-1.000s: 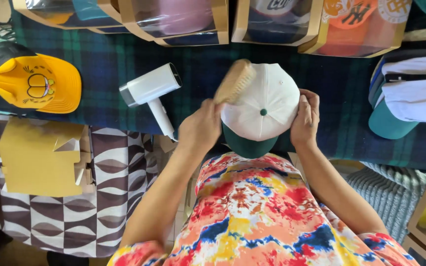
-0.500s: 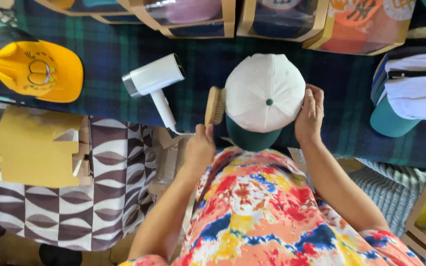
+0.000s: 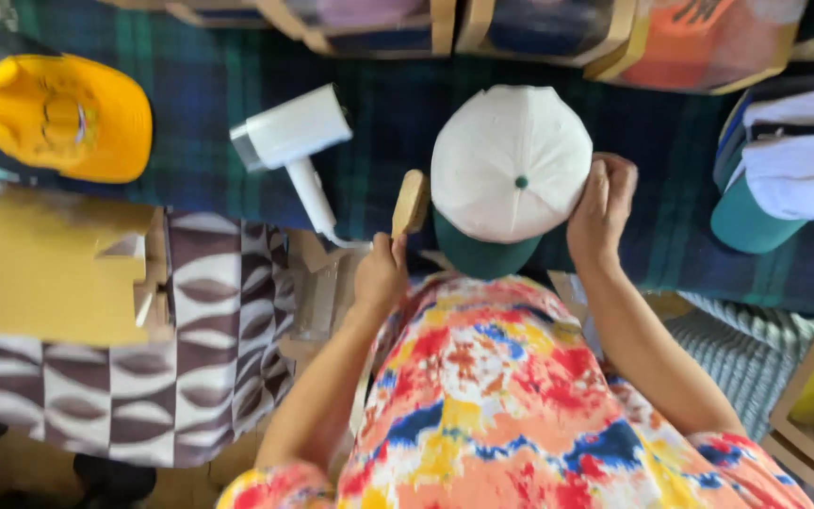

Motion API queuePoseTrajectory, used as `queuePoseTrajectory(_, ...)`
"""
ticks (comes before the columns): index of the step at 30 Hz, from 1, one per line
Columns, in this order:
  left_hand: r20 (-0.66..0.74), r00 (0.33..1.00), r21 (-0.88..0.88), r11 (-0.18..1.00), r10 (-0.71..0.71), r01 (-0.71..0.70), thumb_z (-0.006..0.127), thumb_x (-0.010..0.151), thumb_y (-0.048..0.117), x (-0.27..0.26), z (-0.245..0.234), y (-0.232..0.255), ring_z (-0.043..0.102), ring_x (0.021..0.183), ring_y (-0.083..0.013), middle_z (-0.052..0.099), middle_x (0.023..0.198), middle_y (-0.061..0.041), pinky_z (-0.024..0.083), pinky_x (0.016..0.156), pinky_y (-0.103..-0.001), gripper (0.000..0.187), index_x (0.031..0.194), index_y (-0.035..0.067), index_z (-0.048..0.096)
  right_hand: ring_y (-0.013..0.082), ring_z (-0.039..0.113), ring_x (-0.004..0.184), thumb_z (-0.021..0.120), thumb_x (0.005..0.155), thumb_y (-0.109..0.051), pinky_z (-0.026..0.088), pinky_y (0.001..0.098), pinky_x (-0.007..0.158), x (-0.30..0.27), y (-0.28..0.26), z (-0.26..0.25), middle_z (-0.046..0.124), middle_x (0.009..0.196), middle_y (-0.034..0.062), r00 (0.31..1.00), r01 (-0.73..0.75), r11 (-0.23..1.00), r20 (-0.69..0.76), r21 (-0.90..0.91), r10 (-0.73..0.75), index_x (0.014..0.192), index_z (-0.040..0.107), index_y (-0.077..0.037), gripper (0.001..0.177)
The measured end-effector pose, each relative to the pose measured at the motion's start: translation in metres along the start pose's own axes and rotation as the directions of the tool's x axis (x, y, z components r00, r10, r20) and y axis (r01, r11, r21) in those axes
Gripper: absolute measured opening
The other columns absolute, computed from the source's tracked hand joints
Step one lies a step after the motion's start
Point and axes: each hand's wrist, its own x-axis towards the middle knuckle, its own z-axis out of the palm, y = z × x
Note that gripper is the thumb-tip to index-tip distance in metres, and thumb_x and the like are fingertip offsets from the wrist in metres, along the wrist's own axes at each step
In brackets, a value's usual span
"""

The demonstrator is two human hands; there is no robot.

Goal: Cleaning a baseball cap using a wooden brush by scrubbing the interior and exterior surfaces.

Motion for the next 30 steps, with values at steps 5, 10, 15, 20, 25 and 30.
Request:
queuePoseTrajectory(5, 0.067, 0.997, -0.697, 0.717, 0.036, 0.022, 0.043, 0.107, 0.039, -0.039, -0.058, 0.088, 0.062, 0.071, -0.038, 0.062, 0.069, -0.021, 0.051, 0.065, -0.044, 0.029, 0.099, 0.013, 0.054, 0.0274, 0.062, 0.078, 0.065, 0.102, -0.02, 0.051, 0.0383, 0.072, -0.042, -0.067, -0.027, 0.059, 0.089, 0.0037, 0.931, 0.284, 0.951, 0.272, -0.121, -0.244, 0.11, 0.064, -0.016, 0.009)
queuePoseTrajectory(10, 0.128, 0.905, -0.982, 0.178, 0.406, 0.059, 0.051, 0.108, 0.01, -0.037, -0.009, 0.095, 0.072, 0.058, -0.0212, 0.063, 0.081, -0.007, 0.06, 0.045, -0.036, 0.006, 0.103, 0.014, 0.05, 0.0497, 0.069, 0.091, 0.084, 0.078, -0.033, 0.055, 0.0609, 0.072, -0.099, -0.094, 0.009, 0.071, 0.099, 0.0264, 0.759, 0.251, 0.968, 0.626, -0.025, -0.18, 0.131, 0.052, -0.007, 0.067)
queuePoseTrajectory(15, -0.213, 0.758, -0.64, 0.498, 0.616, -0.585, 0.066, 0.102, 0.028, -0.059, -0.065, 0.118, 0.053, 0.122, -0.0312, 0.055, 0.122, -0.013, 0.041, 0.11, -0.045, 0.029, 0.122, 0.008, 0.068, 0.0414, 0.069, 0.083, 0.066, 0.094, -0.018, 0.055, 0.053, 0.069, -0.091, -0.118, -0.014, 0.065, 0.082, 0.0154, 0.829, 0.117, 0.992, 0.554, -0.035, -0.078, 0.128, 0.06, -0.01, 0.036)
queuePoseTrajectory(20, 0.062, 0.982, -0.777, 0.625, 0.181, -0.066, 0.056, 0.105, 0.037, -0.011, -0.044, 0.067, 0.041, 0.135, -0.0443, 0.04, 0.144, -0.033, 0.039, 0.111, -0.055, 0.057, 0.147, 0.003, 0.041, 0.0313, 0.063, 0.057, 0.055, 0.105, -0.018, 0.056, 0.0392, 0.062, -0.108, -0.076, -0.03, 0.058, 0.058, 0.0082, 0.87, 0.246, 0.965, 0.458, -0.086, -0.181, 0.096, 0.059, -0.008, 0.014)
queuePoseTrajectory(25, 0.349, 0.925, -0.867, 0.427, 0.151, 0.257, 0.033, 0.109, 0.056, 0.007, -0.016, 0.057, 0.064, 0.114, -0.022, 0.065, 0.13, -0.016, 0.056, 0.095, -0.038, 0.063, 0.145, 0.011, 0.06, 0.0261, 0.068, 0.059, 0.055, 0.099, -0.027, 0.054, 0.0397, 0.058, -0.111, -0.07, -0.034, 0.062, 0.064, 0.0045, 0.619, 0.605, 0.742, 0.757, -0.288, -0.21, 0.091, 0.053, -0.015, 0.014)
queuePoseTrajectory(30, 0.577, 0.762, -0.806, 0.057, 0.293, 0.589, 0.041, 0.091, 0.086, 0.049, 0.012, 0.016, 0.065, 0.116, -0.0441, 0.067, 0.126, -0.022, 0.047, 0.102, -0.058, 0.091, 0.137, 0.01, 0.063, 0.0352, 0.069, 0.063, 0.052, 0.104, -0.054, 0.053, 0.0462, 0.057, -0.105, -0.044, 0.016, 0.061, 0.061, 0.0093, 0.719, 0.575, 0.669, 0.682, -0.471, -0.137, 0.087, 0.052, -0.02, 0.038)
